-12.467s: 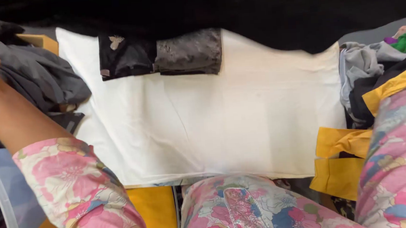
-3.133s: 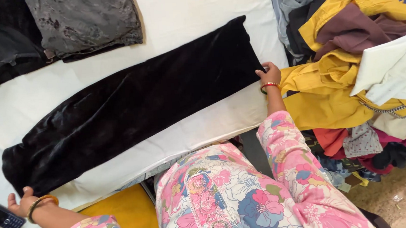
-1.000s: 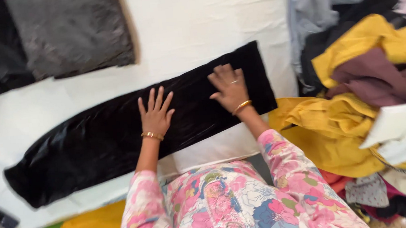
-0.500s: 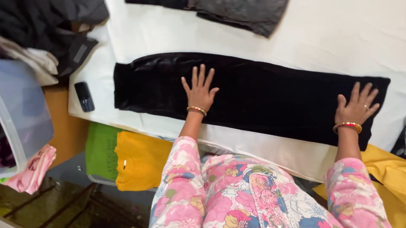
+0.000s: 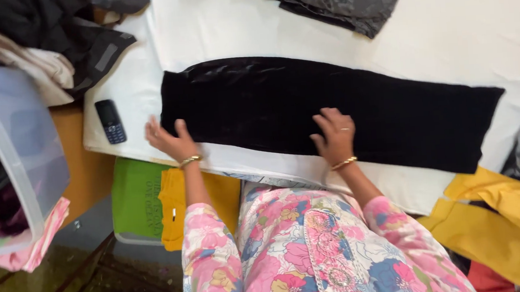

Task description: The person folds several pieces of black velvet fabric on a white-covered table. They smooth out each piece, fold it into a neat rectangle, and place it in a stack. The process is repeated for multiple items.

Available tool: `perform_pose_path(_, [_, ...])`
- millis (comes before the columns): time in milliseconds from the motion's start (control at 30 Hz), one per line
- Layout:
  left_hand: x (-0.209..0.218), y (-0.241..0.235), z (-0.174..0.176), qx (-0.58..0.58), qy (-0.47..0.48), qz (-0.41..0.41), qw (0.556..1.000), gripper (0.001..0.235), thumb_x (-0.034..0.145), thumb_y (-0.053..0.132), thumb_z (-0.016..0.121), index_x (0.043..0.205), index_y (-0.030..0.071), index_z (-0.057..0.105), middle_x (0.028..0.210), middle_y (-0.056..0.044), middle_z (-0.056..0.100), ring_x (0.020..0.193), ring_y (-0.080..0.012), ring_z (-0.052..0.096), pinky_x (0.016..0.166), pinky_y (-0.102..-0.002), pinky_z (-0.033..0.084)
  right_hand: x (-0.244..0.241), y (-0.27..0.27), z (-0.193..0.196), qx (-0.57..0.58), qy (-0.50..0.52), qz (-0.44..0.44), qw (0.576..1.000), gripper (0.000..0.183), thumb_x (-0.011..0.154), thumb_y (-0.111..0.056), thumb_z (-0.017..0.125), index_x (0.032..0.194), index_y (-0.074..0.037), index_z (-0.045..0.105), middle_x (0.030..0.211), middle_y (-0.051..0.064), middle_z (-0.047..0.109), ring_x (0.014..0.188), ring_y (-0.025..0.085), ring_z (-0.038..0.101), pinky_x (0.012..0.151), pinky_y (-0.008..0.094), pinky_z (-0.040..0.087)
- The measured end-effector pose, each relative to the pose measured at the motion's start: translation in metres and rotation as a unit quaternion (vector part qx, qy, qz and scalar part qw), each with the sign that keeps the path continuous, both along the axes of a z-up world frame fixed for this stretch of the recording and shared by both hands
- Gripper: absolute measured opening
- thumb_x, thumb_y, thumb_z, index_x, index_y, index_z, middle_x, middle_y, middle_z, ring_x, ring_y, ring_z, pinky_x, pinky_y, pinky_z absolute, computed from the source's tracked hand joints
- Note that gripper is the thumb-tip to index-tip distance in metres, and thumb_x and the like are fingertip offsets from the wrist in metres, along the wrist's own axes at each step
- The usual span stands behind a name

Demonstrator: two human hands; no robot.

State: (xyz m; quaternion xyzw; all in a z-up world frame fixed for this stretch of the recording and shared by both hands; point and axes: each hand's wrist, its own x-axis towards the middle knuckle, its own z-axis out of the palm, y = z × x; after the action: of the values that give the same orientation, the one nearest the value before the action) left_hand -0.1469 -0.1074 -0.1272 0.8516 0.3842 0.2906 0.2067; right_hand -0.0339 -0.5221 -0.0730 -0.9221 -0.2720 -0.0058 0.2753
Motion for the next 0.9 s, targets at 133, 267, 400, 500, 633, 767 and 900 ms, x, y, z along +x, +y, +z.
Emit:
perform_pose_path(133, [0.014,0.065,-0.03,-0.191,-0.038,0.02,0.981,0.073,0.084,0.016,0.088,0.147,0.007,0.052,0.124,-0.015,0.061,0.11,-0.0281,0.06,0.096,-0.039,0.05,-0.015,0.027,0.009,-0.012,0.012,0.025,1.0,0.053,0.084,-0.021,0.078,0.134,-0.011,0.062,0.143,0.012,0.058,0.136,0.035,0.051,0.114,0.054,0.034])
perform_pose_path(267, [0.029,0.112,-0.05,-0.383,0.072,-0.05,0.919,0.064,0.083,0.02,0.092,0.136,0.002,0.06,0.102,-0.01,0.065,0.091,-0.0206,0.06,0.084,-0.034,0.051,-0.018,0.022,0.018,0.009,0.042,0.068,0.997,0.044,0.089,-0.017,0.074,0.13,-0.008,0.064,0.134,0.011,0.063,0.127,0.033,0.057,0.107,0.047,0.043])
perform_pose_path(400, [0.053,0.097,0.012,-0.508,0.149,-0.147,0.836,0.052,0.08,0.024,0.088,0.121,0.001,0.066,0.108,-0.006,0.073,0.092,-0.0154,0.069,0.084,-0.03,0.055,-0.015,0.004,0.021,0.042,0.061,0.08,0.994,0.035,0.09,-0.013,0.072,0.124,-0.006,0.065,0.123,0.012,0.067,0.116,0.034,0.06,0.101,0.043,0.049])
perform_pose_path(500, [0.056,0.063,0.027,-0.488,0.124,-0.209,0.838,0.049,0.079,0.023,0.085,0.119,0.002,0.065,0.106,-0.011,0.072,0.089,-0.0181,0.068,0.081,-0.032,0.056,-0.018,-0.015,0.018,0.064,0.077,0.057,0.993,0.034,0.089,-0.011,0.072,0.122,-0.006,0.067,0.12,0.012,0.067,0.113,0.034,0.061,0.098,0.043,0.05])
perform_pose_path(633, [0.081,-0.063,0.058,-0.381,0.108,-0.261,0.88,0.052,0.075,0.02,0.084,0.117,0.001,0.061,0.103,-0.014,0.071,0.091,-0.0234,0.069,0.081,-0.037,0.057,-0.026,-0.037,0.005,0.095,0.104,0.009,0.99,0.032,0.088,-0.01,0.073,0.12,-0.007,0.068,0.117,0.012,0.069,0.112,0.034,0.062,0.098,0.042,0.051])
perform_pose_path(767, [0.102,-0.241,0.132,-0.202,0.144,-0.322,0.914,0.058,0.071,0.024,0.083,0.121,0.005,0.061,0.106,-0.021,0.068,0.101,-0.04,0.065,0.088,-0.048,0.054,-0.025,-0.054,-0.052,0.232,0.18,-0.086,0.952,0.033,0.092,-0.011,0.072,0.124,-0.006,0.067,0.116,0.01,0.072,0.106,0.025,0.068,0.092,0.037,0.055])
perform_pose_path(900, [0.077,-0.325,0.12,-0.153,0.139,-0.478,0.854,0.072,0.064,0.022,0.083,0.128,0.002,0.059,0.101,-0.019,0.062,0.097,-0.0398,0.057,0.082,-0.048,0.05,-0.004,-0.077,-0.12,0.455,0.387,-0.222,0.771,0.047,0.099,-0.021,0.067,0.142,-0.007,0.055,0.114,0.005,0.072,0.096,0.009,0.069,0.08,0.027,0.059])
